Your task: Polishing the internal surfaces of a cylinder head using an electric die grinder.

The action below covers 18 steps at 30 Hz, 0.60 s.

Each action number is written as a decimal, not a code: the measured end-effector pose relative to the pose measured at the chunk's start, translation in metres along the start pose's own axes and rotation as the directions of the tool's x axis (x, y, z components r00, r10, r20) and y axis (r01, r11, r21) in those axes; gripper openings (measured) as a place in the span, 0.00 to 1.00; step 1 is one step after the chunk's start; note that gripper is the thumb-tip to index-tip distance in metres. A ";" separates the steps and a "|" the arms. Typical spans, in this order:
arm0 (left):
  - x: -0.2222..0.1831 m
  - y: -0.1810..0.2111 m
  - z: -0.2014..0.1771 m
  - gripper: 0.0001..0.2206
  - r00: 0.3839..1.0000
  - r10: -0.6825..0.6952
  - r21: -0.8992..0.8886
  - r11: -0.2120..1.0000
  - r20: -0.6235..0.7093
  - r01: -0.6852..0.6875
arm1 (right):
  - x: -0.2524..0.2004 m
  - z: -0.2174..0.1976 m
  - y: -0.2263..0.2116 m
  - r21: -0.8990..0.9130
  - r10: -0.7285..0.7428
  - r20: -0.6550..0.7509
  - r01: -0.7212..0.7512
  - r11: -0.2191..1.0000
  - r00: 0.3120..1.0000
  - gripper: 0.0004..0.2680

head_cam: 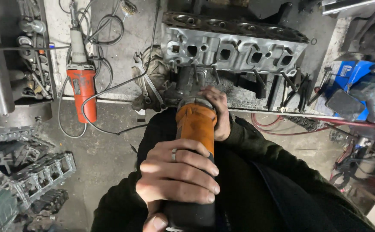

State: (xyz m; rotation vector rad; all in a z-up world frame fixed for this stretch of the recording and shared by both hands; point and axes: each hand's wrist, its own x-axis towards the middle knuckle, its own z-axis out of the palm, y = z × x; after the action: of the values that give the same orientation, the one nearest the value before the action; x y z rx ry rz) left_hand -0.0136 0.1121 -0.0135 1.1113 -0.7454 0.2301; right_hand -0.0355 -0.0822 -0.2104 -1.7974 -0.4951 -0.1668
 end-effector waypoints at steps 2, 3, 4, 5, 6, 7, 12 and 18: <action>0.000 -0.001 0.003 0.33 1.000 0.017 -0.036 0.999 0.004 -0.017 | -0.003 0.000 0.001 -0.015 0.012 -0.018 -0.012 1.000 1.000 0.31; 0.001 0.001 0.003 0.32 0.999 -0.036 -0.014 0.999 -0.012 0.036 | -0.007 0.003 0.001 -0.015 0.020 -0.021 -0.020 1.000 1.000 0.31; 0.001 0.002 0.002 0.32 0.996 -0.088 0.018 0.996 -0.032 0.088 | -0.008 0.008 0.002 -0.008 0.022 -0.019 -0.022 1.000 1.000 0.31; -0.001 0.001 -0.002 0.32 0.996 -0.088 0.021 0.996 -0.026 0.088 | -0.004 0.010 0.002 -0.006 0.019 -0.024 -0.019 1.000 1.000 0.31; -0.004 0.000 -0.006 0.31 0.998 -0.064 0.034 0.997 0.013 0.063 | 0.001 0.012 0.002 0.001 -0.019 -0.008 0.019 1.000 1.000 0.31; -0.006 -0.001 -0.011 0.31 0.998 -0.040 0.046 0.998 0.052 0.038 | 0.005 0.014 0.002 0.007 -0.057 0.007 0.057 0.998 0.998 0.31; -0.008 0.013 -0.019 0.27 0.998 -0.062 0.127 0.990 0.031 0.058 | 0.020 0.014 -0.005 0.024 -0.146 0.064 0.145 0.989 0.987 0.31; -0.008 0.013 -0.028 0.29 0.992 -0.006 0.089 0.996 0.126 -0.005 | 0.029 0.017 -0.013 0.006 -0.180 0.079 0.180 0.984 0.981 0.30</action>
State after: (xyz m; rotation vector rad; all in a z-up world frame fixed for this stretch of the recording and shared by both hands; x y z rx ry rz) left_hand -0.0147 0.1438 -0.0156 1.2189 -0.8537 0.1958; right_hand -0.0174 -0.0567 -0.1935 -1.7650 -0.7147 -0.2214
